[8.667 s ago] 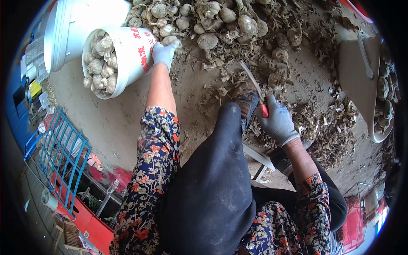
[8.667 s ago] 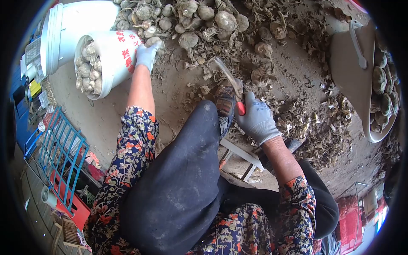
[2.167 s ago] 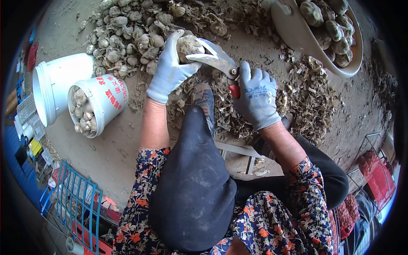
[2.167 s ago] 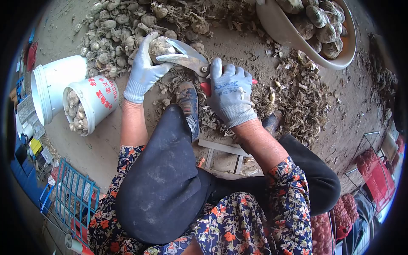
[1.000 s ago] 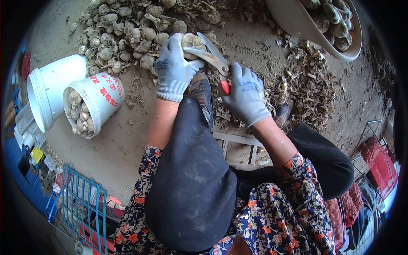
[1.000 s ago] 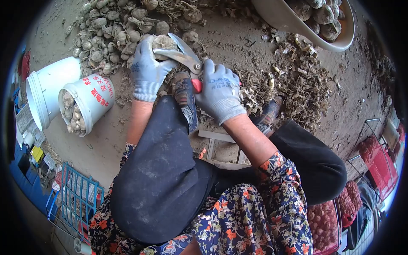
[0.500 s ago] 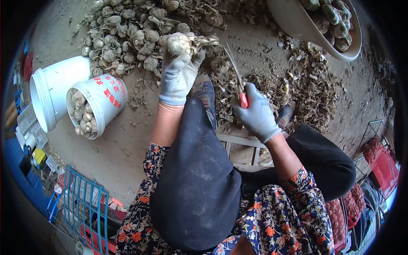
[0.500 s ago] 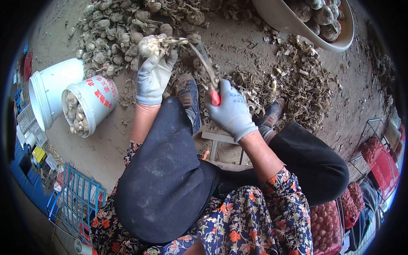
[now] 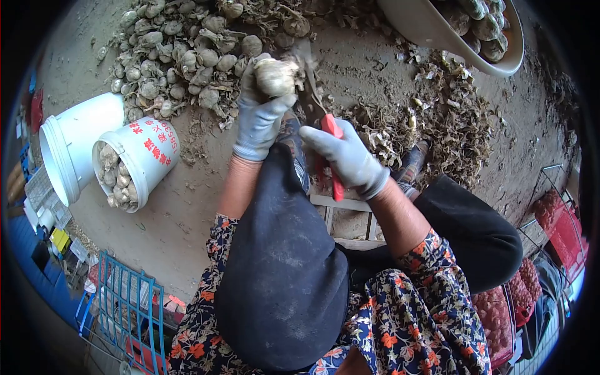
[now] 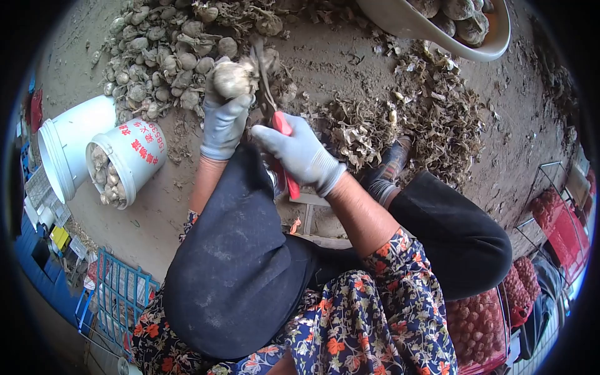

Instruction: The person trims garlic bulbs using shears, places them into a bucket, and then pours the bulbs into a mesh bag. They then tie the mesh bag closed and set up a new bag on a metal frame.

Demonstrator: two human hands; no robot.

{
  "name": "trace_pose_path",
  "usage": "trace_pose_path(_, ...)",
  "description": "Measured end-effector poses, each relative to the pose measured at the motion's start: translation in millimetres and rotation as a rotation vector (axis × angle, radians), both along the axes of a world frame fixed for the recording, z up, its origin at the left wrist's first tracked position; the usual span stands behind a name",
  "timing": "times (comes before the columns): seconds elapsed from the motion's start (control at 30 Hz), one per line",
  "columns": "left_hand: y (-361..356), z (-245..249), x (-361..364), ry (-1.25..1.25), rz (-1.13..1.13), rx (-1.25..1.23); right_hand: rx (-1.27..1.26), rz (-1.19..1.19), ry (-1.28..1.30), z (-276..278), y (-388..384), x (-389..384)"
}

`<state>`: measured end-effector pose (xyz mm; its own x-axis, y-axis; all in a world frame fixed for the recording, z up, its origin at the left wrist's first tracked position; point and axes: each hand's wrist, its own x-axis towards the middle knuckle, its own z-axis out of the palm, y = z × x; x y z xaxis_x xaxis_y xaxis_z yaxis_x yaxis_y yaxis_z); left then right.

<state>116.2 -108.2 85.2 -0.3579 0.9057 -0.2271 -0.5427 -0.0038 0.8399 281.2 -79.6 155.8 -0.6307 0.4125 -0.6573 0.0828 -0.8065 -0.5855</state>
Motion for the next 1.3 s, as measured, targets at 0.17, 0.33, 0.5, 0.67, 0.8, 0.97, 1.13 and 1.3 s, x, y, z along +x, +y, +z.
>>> trace_pose_path(0.17, -2, 8, -12, -0.170, -0.123, -0.080, 0.037, -0.191, -0.219, -26, -2, 12)
trace_pose_path(0.33, 8, 22, 13, 0.331, -0.341, -0.036, 0.138, -0.369, -0.103, -25, 16, 4)
trace_pose_path(0.5, 44, 59, 29, -0.155, -0.380, -0.383, 0.179, -0.430, -0.087, -39, 6, 36)
trace_pose_path(0.67, 181, 119, 84, 0.740, -0.062, 0.405, 0.270, -0.369, -0.541, -93, -20, 77)
trace_pose_path(0.8, 266, 139, 119, 2.187, 0.326, 0.737, 0.333, -0.274, -0.734, -91, -28, 93)
trace_pose_path(0.97, 252, 125, 60, 1.921, -0.086, 0.732, 0.293, -0.346, -0.711, -126, -43, 116)
trace_pose_path(1.13, 122, 44, -18, 1.308, -0.070, -0.381, -0.025, -0.386, -0.498, -94, -33, 112)
trace_pose_path(1.3, 64, -69, -13, 1.699, -0.710, -0.644, 0.320, 0.079, -0.654, -80, -40, 93)
